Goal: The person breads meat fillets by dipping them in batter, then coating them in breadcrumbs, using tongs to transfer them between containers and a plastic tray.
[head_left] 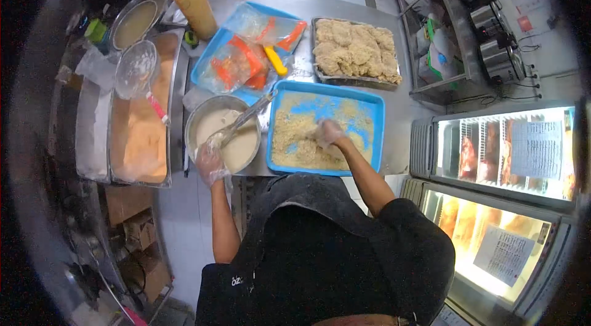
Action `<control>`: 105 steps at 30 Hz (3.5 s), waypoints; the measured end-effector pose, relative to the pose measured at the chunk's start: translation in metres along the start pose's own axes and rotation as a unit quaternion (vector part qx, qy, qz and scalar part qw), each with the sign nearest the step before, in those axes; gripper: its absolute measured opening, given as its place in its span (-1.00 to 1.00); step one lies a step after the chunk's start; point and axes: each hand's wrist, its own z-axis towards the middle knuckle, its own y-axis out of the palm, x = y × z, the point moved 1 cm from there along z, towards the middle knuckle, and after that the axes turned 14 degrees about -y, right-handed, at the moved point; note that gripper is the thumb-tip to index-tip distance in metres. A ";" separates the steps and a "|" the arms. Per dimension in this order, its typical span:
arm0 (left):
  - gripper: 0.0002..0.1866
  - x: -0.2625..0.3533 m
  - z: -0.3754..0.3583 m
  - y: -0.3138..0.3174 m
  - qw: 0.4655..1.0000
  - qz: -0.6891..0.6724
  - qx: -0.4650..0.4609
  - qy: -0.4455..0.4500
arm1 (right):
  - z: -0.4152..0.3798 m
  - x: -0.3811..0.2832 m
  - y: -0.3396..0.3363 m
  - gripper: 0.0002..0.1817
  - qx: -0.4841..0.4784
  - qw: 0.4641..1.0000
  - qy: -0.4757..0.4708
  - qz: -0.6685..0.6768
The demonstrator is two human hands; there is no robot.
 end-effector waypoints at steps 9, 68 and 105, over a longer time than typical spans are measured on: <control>-0.73 0.009 -0.005 -0.005 0.999 0.002 0.015 -0.044 | -0.014 0.019 -0.009 -0.64 -0.034 0.883 0.044 0.466; -0.72 -0.021 0.001 0.013 0.999 0.010 0.037 -0.017 | -0.023 0.041 -0.108 -0.81 0.247 0.735 -0.148 0.614; -0.73 -0.033 0.002 0.021 0.985 -0.162 0.063 0.011 | 0.098 -0.029 -0.002 -0.60 0.296 0.934 -0.172 0.103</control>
